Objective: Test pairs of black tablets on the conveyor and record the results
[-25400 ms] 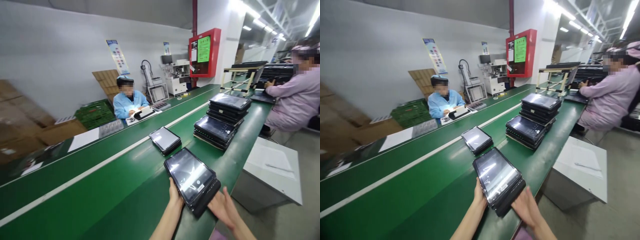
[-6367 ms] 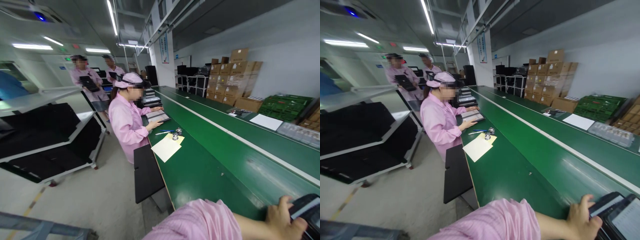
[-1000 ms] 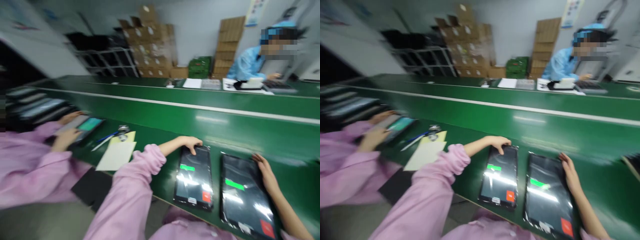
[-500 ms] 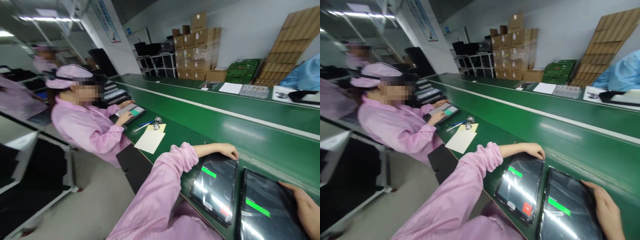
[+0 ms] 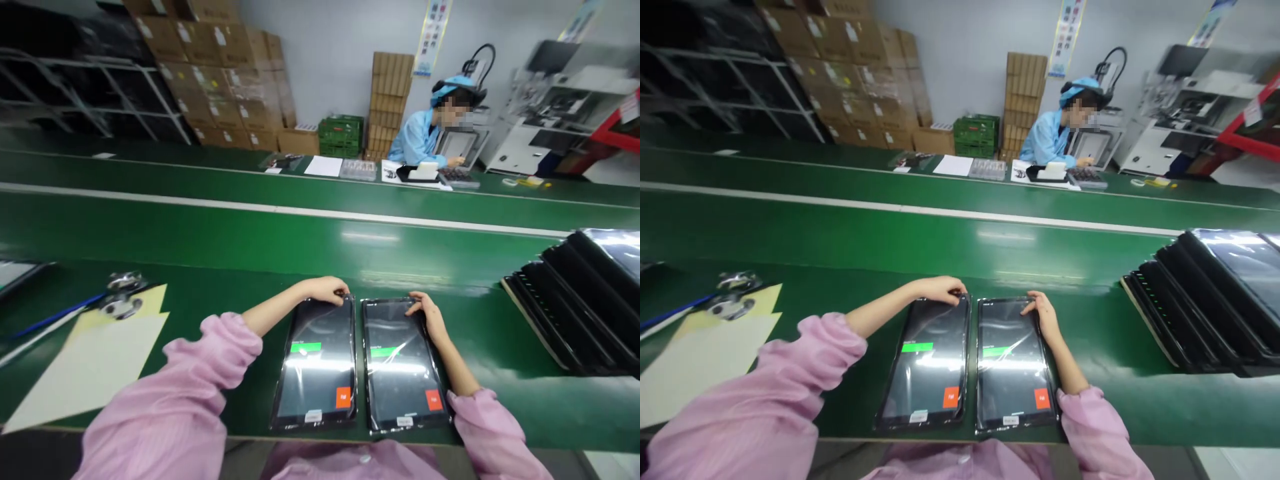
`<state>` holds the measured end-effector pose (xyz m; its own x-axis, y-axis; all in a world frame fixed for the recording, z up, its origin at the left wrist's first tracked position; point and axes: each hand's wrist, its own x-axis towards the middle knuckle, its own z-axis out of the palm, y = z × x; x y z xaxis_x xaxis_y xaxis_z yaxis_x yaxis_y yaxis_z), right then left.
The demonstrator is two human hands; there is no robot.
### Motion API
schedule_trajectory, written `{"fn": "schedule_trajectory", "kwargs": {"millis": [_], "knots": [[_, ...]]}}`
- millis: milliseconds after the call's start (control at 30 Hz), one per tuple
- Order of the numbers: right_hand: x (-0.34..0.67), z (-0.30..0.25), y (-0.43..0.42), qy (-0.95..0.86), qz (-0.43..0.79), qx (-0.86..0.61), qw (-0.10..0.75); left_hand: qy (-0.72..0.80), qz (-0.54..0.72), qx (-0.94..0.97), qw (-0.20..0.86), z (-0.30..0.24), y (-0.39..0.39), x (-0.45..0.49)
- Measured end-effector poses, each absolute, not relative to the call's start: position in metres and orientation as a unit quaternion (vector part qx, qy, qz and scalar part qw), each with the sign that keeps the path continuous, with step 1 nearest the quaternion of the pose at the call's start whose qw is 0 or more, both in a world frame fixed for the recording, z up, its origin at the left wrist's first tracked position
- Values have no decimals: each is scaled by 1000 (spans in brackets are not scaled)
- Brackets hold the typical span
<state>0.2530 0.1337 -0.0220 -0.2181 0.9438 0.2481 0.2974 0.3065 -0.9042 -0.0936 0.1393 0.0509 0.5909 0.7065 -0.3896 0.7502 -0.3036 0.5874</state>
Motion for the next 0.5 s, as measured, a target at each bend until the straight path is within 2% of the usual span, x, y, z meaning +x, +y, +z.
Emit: {"fn": "schedule_trajectory", "kwargs": {"millis": [167, 300, 500], "knots": [[257, -26, 137, -629, 417, -466, 461, 445, -67, 809, 378, 52, 142, -93], [255, -28, 138, -643, 408, -460, 457, 443, -82, 802, 393, 55, 143, -91], [252, -33, 136, -668, 388, -449, 449, 461, -100, 807, 355, 67, 138, -89]]}}
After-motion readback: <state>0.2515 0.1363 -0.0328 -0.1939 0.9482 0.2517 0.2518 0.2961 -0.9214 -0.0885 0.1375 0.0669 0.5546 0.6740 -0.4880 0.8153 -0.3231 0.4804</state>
